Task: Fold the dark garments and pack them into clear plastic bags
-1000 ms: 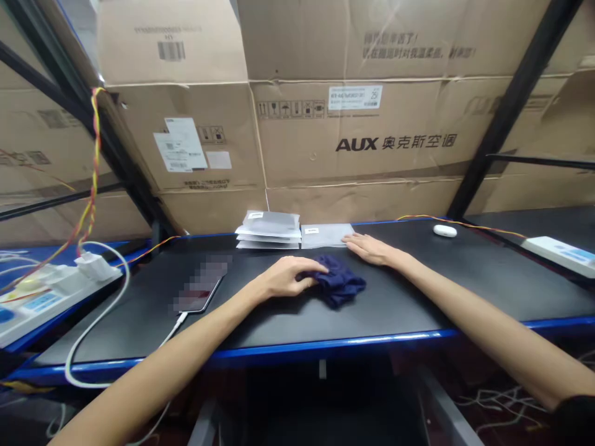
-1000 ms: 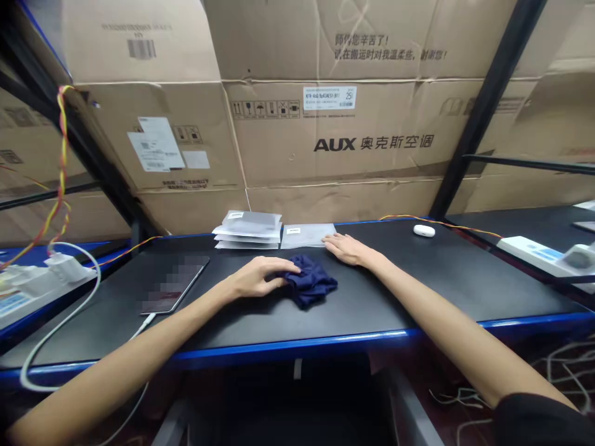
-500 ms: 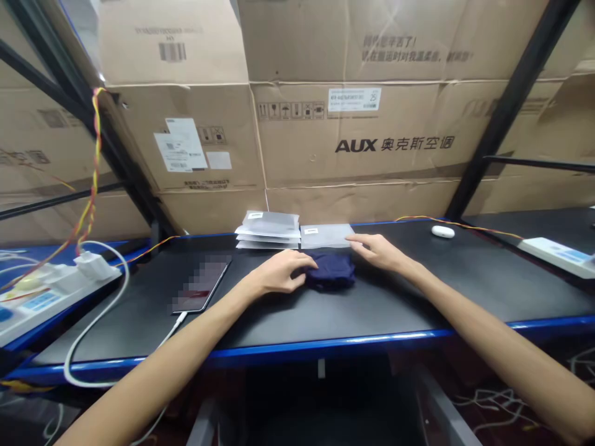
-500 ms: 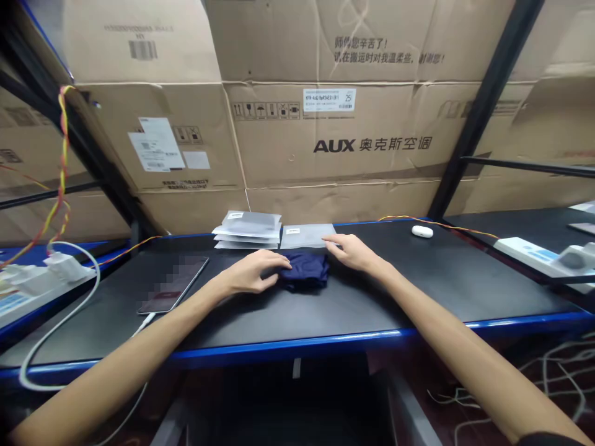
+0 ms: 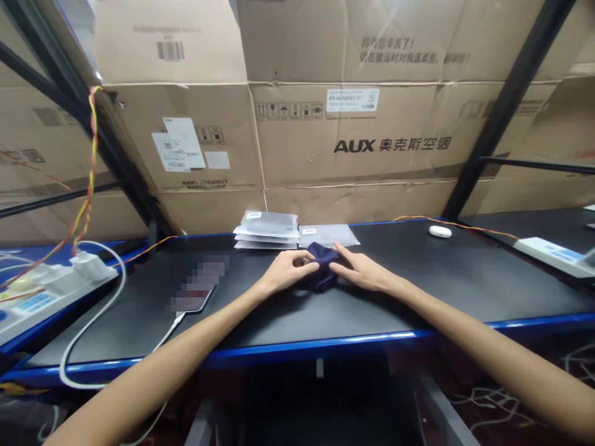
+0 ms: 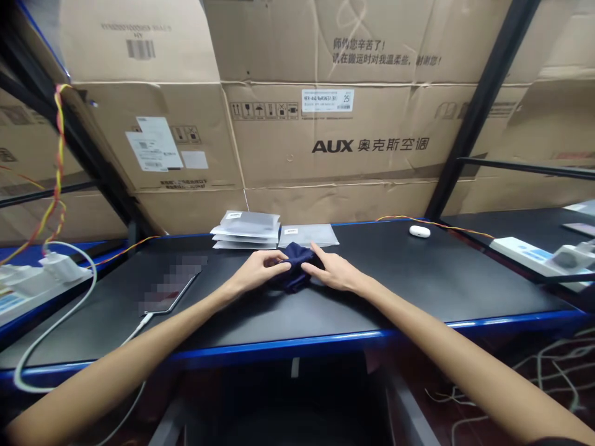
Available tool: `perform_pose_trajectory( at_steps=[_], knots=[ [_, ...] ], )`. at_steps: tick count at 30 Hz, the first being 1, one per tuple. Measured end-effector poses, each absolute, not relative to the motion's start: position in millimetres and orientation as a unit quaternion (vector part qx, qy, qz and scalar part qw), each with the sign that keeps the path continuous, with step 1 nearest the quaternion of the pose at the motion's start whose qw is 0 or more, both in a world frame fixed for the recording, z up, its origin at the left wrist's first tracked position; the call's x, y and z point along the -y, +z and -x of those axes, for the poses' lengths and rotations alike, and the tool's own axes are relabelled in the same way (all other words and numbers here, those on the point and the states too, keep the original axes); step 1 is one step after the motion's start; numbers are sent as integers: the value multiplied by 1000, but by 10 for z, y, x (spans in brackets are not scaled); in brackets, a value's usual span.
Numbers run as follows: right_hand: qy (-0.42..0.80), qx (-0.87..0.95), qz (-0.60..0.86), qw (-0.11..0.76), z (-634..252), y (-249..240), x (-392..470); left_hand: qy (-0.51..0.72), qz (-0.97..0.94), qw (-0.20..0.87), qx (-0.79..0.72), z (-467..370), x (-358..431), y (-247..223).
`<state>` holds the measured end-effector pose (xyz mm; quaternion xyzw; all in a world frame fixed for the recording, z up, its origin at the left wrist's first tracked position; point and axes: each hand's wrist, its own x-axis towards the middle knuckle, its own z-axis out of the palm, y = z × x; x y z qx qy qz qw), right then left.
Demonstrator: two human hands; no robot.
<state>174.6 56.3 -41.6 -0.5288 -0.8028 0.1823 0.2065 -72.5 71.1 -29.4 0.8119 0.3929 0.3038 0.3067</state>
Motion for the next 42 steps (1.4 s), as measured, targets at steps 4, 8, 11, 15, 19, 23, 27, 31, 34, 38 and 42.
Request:
perform_pose_trajectory(
  at_steps=[4, 8, 11, 15, 19, 23, 27, 31, 34, 38, 42],
  knots=[
    [195, 814, 517, 181, -1775, -429, -567, 341, -745, 411, -400, 699, -728, -287],
    [183, 860, 454, 145, -1844, -466, -629, 412, -716, 375, -420, 752, -748, -212],
    [187, 865, 456, 96, -1938, -439, -681, 438, -753, 202, -447, 859, -754, -108],
    [196, 863, 459, 78, -2108, -362, -734, 296, -818, 9, -494, 1006, -757, -8],
    [199, 863, 456, 91, -2256, -354, -787, 101, -855, -31, -507, 1092, -790, -31],
    [185, 868, 450, 104, -2278, -375, -802, 103, -847, -40, -521, 1098, -803, -43],
    [182, 871, 432, 147, -2171, -349, -740, 198, -867, -26, -457, 1017, -707, -4],
    [156, 868, 447, 148, -2045, -335, -668, 192, -928, 5, -319, 894, -609, -75],
    [163, 875, 441, 115, -2016, -346, -659, 163, -938, 17, -304, 841, -630, -166],
    [179, 875, 438, 104, -2091, -354, -702, 230, -911, 78, -334, 893, -706, -130],
    [215, 866, 437, 114, -2239, -338, -754, 286, -864, 42, -412, 1106, -762, 101]
  ],
)
